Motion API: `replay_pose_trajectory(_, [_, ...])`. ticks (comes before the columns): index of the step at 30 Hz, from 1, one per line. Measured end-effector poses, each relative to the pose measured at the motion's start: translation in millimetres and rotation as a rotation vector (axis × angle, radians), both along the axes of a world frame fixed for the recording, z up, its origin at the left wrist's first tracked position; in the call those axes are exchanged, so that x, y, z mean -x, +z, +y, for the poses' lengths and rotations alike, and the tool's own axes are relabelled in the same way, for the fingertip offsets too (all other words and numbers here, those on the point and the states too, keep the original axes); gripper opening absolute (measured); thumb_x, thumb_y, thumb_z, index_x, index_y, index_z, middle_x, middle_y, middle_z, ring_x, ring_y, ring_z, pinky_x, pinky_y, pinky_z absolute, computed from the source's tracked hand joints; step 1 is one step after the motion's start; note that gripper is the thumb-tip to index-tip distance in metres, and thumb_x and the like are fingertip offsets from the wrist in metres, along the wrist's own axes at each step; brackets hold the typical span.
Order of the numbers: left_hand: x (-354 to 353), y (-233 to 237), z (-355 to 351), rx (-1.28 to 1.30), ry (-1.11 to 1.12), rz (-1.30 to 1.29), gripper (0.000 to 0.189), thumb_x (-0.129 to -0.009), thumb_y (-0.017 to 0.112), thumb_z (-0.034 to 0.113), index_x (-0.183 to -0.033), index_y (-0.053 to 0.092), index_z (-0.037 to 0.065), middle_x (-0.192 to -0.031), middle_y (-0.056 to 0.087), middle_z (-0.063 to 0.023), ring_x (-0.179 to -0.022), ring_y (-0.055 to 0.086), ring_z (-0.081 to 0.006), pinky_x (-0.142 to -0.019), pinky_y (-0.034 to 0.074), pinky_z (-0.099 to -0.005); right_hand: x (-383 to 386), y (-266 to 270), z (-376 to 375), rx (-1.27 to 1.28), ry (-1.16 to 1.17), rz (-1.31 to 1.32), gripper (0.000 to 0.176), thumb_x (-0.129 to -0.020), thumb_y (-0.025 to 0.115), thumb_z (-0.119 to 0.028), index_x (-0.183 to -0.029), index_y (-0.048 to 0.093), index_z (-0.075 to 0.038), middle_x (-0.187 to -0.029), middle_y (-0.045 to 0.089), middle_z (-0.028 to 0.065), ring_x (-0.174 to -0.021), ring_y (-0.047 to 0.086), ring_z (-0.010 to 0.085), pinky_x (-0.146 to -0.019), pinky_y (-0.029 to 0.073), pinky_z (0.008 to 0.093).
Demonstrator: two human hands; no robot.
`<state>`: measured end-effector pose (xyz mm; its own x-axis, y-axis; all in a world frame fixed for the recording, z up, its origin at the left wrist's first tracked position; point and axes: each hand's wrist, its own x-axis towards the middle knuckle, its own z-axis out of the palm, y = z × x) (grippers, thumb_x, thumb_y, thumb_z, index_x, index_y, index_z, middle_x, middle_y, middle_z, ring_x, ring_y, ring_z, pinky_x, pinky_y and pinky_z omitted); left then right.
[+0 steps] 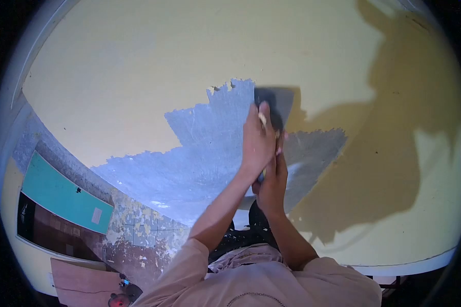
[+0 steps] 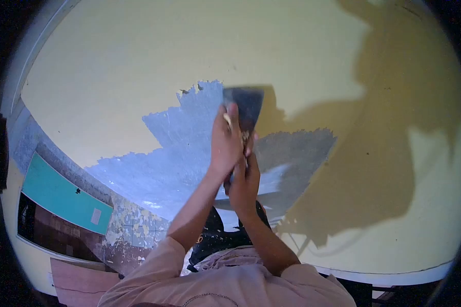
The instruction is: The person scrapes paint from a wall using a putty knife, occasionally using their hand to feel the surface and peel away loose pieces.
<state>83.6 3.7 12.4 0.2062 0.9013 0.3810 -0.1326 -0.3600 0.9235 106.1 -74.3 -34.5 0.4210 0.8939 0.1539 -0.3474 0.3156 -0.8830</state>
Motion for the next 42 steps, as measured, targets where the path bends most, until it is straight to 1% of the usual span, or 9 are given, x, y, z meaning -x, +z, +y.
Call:
replay_pose_trajectory(11, [-4.0, -5.0, -4.5, -0.059, 0.135, 0.062, 0.035, -0.100, 0.038, 0.028, -0.082, 0.039, -0.002, -0.062, 0.046, -0.0201, -0.045, 0.047, -0.0315, -0.044, 0.038, -0.0405, -0.5, -6.9, -12.7, 0.050, 0.031, 0.021, 0.049, -0.099, 0.041, -0.033, -0.135, 0.037, 0.001, -0.104, 0.057, 0.0084, -0.073, 0.055, 0.0064, -0.054, 0.042, 0.0189])
replay_pose_trajectory(13, [-3.4, -27.4, -5.8, -0.163, 0.202, 0.083, 0.033, -0.100, 0.038, 0.028, -0.084, 0.039, -0.001, -0.059, 0.047, -0.0164, -0.041, 0.048, -0.0253, -0.040, 0.038, -0.0371, 7.4, -32.3, -7.5, -0.056, -0.021, 0.035, 0.032, -0.099, 0.044, -0.029, -0.118, 0.043, -0.003, -0.065, 0.048, -0.0025, -0.047, 0.041, 0.0017, -0.039, 0.030, 0.0185])
replay_pose_trajectory(16, [0.8, -3.5, -23.9, 0.156, 0.062, 0.038, 0.030, -0.100, 0.038, 0.026, -0.087, 0.040, 0.000, -0.060, 0.048, -0.0139, -0.040, 0.051, -0.0215, -0.039, 0.039, -0.0343, 10.5, -24.1, -7.4, -0.048, -0.194, -0.083, 0.048, -0.100, 0.039, -0.030, -0.136, 0.036, 0.001, -0.102, 0.057, 0.0063, -0.071, 0.054, 0.0068, -0.050, 0.041, 0.0194])
replay_pose_trajectory(18, [-1.2, 19.6, -15.7, -0.019, 0.014, 0.009, 0.033, -0.101, 0.036, 0.033, -0.088, 0.041, 0.003, -0.062, 0.048, -0.0089, -0.042, 0.051, -0.0151, -0.036, 0.036, -0.0275, 3.3, 1.7, -0.9, -0.086, -0.104, 0.023, 0.028, -0.099, 0.042, -0.026, -0.113, 0.045, -0.002, -0.063, 0.048, -0.0026, -0.045, 0.041, 0.0021, -0.037, 0.030, 0.0200])
replay_pose_trajectory(23, [-1.8, -24.4, -0.1, -0.326, 0.202, 0.111, 0.025, -0.100, 0.036, 0.022, -0.088, 0.039, 0.000, -0.061, 0.050, -0.0155, -0.043, 0.054, -0.0232, -0.040, 0.040, -0.0349, 9.8, -25.0, -9.8, -0.063, -0.097, 0.053, 0.026, -0.099, 0.042, -0.027, -0.109, 0.046, -0.004, -0.062, 0.047, -0.0023, -0.043, 0.039, 0.0024, -0.037, 0.029, 0.0203])
replay_pose_trajectory(25, [7.1, -8.4, -24.3, 0.231, -0.040, 0.038, 0.022, -0.098, 0.035, 0.018, -0.088, 0.039, -0.001, -0.066, 0.051, -0.0176, -0.045, 0.054, -0.0255, -0.042, 0.042, -0.0364, 11.6, -25.8, -9.3, -0.052, -0.133, -0.004, 0.026, -0.099, 0.043, -0.028, -0.109, 0.046, -0.004, -0.062, 0.047, -0.0025, -0.042, 0.039, 0.0025, -0.037, 0.029, 0.0202])
replay_pose_trajectory(27, [-2.7, -14.4, -4.5, 0.054, 0.066, -0.001, 0.023, -0.098, 0.035, 0.018, -0.088, 0.038, -0.002, -0.068, 0.052, -0.0192, -0.045, 0.053, -0.0263, -0.042, 0.042, -0.0375, 9.9, -18.4, -3.7, -0.089, -0.110, 0.097, 0.025, -0.099, 0.042, -0.027, -0.109, 0.047, -0.005, -0.062, 0.047, -0.0020, -0.043, 0.038, 0.0023, -0.037, 0.029, 0.0197])
replay_pose_trajectory(38, [-6.1, -28.7, -3.7, -0.128, 0.172, 0.065, 0.035, -0.101, 0.036, 0.032, -0.087, 0.040, 0.000, -0.061, 0.051, -0.0167, -0.042, 0.051, -0.0208, -0.037, 0.037, -0.0334, 4.1, -37.9, -12.2, 0.031, -0.091, -0.045, 0.052, -0.100, 0.039, -0.028, -0.142, 0.028, 0.000, -0.111, 0.056, 0.0093, -0.069, 0.052, 0.0050, -0.052, 0.040, 0.0184])
replay_pose_trajectory(42, [-2.3, 6.9, -19.4, 0.072, -0.013, 0.016, 0.037, -0.101, 0.035, 0.033, -0.085, 0.040, -0.001, -0.064, 0.052, -0.0182, -0.043, 0.053, -0.0213, -0.038, 0.039, -0.0345, -4.4, -17.3, -10.1, 0.032, 0.066, 0.072, 0.047, -0.100, 0.038, -0.026, -0.140, 0.031, -0.003, -0.087, 0.057, 0.0034, -0.054, 0.047, 0.0036, -0.043, 0.036, 0.0194])
